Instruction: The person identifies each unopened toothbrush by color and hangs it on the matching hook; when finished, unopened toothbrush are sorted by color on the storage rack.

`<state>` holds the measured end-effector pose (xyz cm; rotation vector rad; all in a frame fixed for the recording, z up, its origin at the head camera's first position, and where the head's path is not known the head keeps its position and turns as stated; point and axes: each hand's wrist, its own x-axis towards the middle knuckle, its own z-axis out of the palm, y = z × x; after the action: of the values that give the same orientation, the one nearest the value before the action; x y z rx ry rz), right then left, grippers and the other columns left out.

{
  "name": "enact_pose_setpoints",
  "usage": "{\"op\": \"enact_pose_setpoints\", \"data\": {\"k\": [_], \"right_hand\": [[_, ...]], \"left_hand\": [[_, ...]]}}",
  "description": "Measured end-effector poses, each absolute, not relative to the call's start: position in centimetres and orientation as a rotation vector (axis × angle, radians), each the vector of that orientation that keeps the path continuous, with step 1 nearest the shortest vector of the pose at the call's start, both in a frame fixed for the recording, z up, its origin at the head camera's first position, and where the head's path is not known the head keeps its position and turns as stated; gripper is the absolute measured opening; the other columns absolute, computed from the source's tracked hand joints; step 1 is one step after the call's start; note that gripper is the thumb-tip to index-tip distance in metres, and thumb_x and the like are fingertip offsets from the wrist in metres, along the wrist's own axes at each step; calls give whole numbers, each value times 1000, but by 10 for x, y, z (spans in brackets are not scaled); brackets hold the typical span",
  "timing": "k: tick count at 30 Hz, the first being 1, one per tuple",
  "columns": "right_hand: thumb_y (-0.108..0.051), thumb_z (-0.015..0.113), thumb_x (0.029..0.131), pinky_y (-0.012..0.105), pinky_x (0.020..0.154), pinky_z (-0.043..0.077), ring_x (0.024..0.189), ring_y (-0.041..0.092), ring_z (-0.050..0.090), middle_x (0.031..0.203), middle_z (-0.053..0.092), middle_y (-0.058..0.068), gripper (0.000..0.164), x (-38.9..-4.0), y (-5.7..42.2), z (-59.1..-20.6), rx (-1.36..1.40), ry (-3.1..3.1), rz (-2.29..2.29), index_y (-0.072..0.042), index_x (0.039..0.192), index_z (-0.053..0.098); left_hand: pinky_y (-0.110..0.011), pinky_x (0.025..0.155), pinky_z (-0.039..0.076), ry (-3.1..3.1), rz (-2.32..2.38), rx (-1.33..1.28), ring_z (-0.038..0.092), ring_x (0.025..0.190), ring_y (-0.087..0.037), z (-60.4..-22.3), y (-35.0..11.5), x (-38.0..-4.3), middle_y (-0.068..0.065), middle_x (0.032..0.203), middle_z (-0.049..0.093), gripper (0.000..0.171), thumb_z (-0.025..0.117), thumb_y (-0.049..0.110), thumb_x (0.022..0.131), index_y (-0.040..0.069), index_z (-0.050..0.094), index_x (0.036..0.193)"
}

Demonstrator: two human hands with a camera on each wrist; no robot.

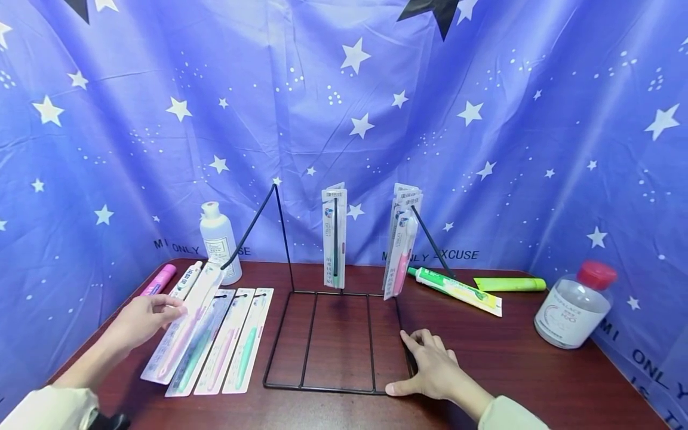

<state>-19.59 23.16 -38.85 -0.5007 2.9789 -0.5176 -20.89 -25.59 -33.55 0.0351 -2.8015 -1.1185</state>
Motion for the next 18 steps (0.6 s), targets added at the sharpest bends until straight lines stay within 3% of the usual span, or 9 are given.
{"op": "enact_pose_setpoints", "data": {"k": [10, 18], "right_hand": [[-64, 69, 61, 45, 69, 37, 111, 33, 37, 126, 39, 12, 101, -194, 232, -388, -488, 2975, -525, -5, 137, 40], [-65, 69, 60, 43, 68, 37, 111, 32, 37, 125, 40, 12, 101, -195, 234, -389, -493, 2987, -512, -5, 137, 40]], "left_hand": [[-27, 50, 41, -2793, -1153, -227, 52, 58, -13, -320, -185, -189, 3, 65, 61, 8, 65, 15, 82, 9, 63, 87], [-23, 55, 44, -2742, -1200, -597, 54, 60, -5, -311, -129, -171, 10, 67, 62, 6, 65, 18, 82, 14, 60, 83]]}}
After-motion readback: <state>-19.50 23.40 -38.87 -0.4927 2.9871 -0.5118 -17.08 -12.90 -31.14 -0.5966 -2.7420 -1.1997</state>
